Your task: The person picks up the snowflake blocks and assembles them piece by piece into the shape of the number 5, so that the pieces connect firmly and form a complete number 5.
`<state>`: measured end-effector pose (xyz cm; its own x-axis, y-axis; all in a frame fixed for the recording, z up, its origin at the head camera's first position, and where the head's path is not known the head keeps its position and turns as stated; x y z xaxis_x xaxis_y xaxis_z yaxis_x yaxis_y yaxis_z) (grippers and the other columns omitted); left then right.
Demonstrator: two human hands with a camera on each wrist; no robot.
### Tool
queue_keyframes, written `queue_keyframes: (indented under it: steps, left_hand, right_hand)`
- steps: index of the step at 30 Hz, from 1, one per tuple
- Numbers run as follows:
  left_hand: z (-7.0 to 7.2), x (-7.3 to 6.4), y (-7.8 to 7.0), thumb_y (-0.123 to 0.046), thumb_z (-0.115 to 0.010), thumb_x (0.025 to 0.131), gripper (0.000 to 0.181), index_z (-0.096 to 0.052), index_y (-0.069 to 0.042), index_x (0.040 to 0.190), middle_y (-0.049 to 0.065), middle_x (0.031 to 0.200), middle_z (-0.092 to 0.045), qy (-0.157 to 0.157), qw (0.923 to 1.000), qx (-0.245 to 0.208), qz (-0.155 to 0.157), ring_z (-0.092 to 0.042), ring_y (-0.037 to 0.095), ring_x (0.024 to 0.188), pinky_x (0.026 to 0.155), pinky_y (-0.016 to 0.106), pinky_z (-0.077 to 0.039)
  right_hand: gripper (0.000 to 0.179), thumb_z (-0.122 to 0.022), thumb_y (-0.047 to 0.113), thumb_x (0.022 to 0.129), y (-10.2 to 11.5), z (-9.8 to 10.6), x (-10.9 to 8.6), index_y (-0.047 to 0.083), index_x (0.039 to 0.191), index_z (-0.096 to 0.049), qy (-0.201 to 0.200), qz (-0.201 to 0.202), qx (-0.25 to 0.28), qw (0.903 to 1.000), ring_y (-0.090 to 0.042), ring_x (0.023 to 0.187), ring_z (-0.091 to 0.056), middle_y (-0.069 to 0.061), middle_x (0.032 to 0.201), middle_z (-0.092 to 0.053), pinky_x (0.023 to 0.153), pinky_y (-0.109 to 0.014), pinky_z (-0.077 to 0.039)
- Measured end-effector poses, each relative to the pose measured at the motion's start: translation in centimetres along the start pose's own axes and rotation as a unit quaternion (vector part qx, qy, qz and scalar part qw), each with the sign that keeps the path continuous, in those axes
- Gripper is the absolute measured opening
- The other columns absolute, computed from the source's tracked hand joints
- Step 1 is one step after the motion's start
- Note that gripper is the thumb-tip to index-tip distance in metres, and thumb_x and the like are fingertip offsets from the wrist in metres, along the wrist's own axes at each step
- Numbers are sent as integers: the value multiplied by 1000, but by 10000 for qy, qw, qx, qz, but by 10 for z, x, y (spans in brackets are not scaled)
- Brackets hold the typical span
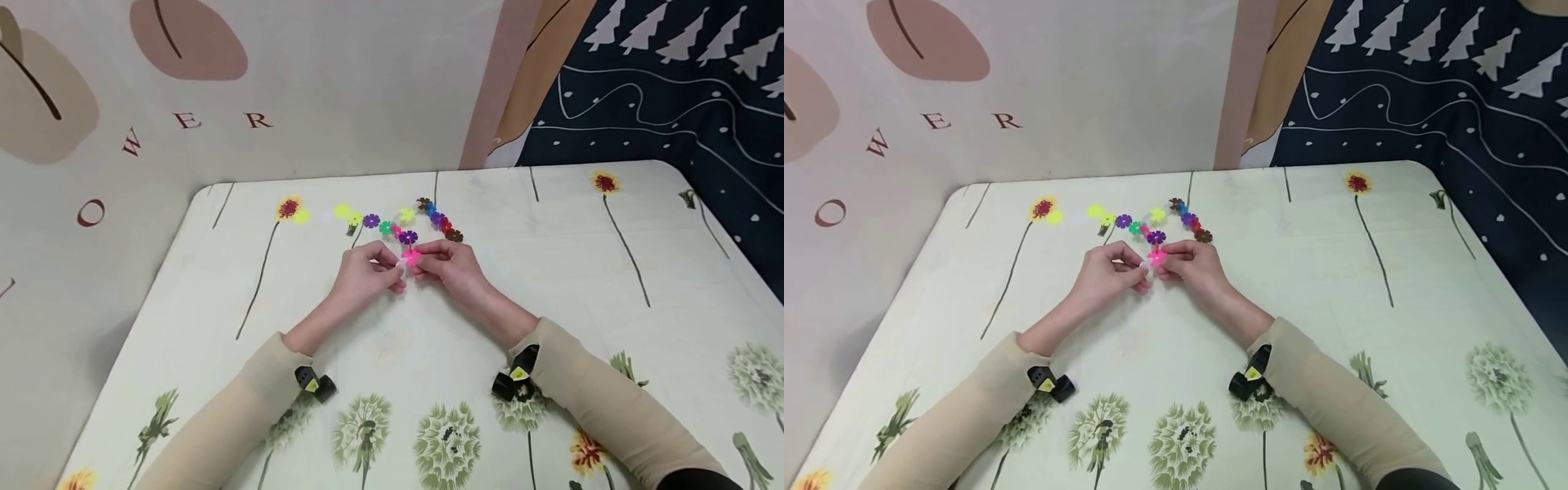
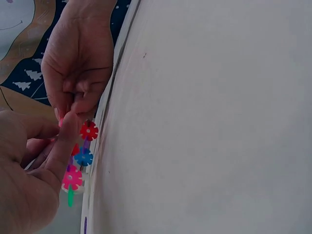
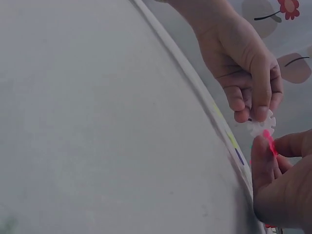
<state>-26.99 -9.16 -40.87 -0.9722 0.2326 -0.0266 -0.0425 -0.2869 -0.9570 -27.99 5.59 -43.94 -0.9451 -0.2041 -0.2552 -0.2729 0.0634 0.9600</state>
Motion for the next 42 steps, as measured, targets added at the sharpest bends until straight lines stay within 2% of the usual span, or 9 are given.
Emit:
queue_keyframes:
  steps: [4,12,19,26,29,32,35,39,42]
  left_hand:
    - [-1,0,2,7,-72,90,9,-68,6,98,17,87,-71,85,9999,-17,110,-74,25,69,68,34,-63]
    - [-4,-1,5,10,-75,88,16,-73,8,103,16,84,-74,319,9991,-30,288,-74,25,71,69,36,-64]
    - [-5,-2,2,9,-76,88,18,-73,8,105,17,84,-75,366,9992,-26,181,-74,25,71,69,36,-64]
    - [-3,-3,2,6,-77,87,19,-75,5,106,13,85,-75,411,9985,274,253,-74,23,73,70,33,-63]
    - [3,-6,0,4,-78,87,21,-74,6,108,13,87,-75,460,9980,383,223,-74,23,74,70,33,-63]
    - [17,-5,-2,4,-78,88,25,-72,9,111,16,91,-75,411,9986,328,94,-74,25,75,70,35,-64]
    - [39,1,1,3,-78,88,28,-70,10,115,19,94,-74,196,9993,332,24,-74,24,76,71,38,-64]
    - [80,14,11,1,-77,90,30,-70,9,118,20,101,-73,-392,9973,619,78,-73,20,76,72,36,-63]
    - [116,24,20,-1,-76,91,30,-71,6,119,20,104,-72,-955,9877,1235,80,-72,21,80,70,26,-61]
  right_hand:
    - [28,-63,-5,98,-1,3,0,-12,125,-63,-36,55,-36,10000,-20,84,-75,-22,103,-72,81,-31,-62]
    - [26,-62,-8,97,1,6,0,-14,123,-64,-45,217,-57,9997,-17,85,-73,-23,108,-71,86,-34,-61]
    - [29,-68,-4,96,3,-6,-4,-9,124,-67,400,376,-627,9965,-19,94,-72,-21,117,-71,87,-32,-60]
    - [28,-70,-6,93,4,-5,-5,-7,122,-70,301,436,-739,9959,-16,88,-70,-20,115,-71,83,-31,-61]
    - [27,-70,-6,93,2,-4,-4,-7,120,-70,275,391,-766,9959,-16,88,-70,-18,116,-70,83,-30,-61]
    - [25,-71,-5,92,0,-1,-4,-6,118,-72,214,309,-824,9959,-16,90,-70,-16,115,-70,84,-29,-61]
    - [24,-72,-5,92,-1,3,-5,-5,116,-72,139,264,-923,9953,-17,93,-69,-16,116,-70,85,-29,-60]
    - [24,-72,-6,92,-1,8,-5,-6,116,-72,87,222,-923,9954,-18,96,-69,-17,118,-70,86,-29,-60]
    - [23,-72,-6,92,-1,10,-6,-6,115,-72,70,211,-937,9954,-18,95,-69,-17,115,-70,86,-29,-60]
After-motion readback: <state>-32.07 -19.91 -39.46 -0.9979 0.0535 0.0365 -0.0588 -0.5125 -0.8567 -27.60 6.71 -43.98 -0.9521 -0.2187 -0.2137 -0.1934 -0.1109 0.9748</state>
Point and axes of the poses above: each hand's wrist, its own x-axis towards the middle knuckle, its own z-axis out of the back of the hand, y = z × x, the point moved 10 cm from there along x, towards the middle knuckle
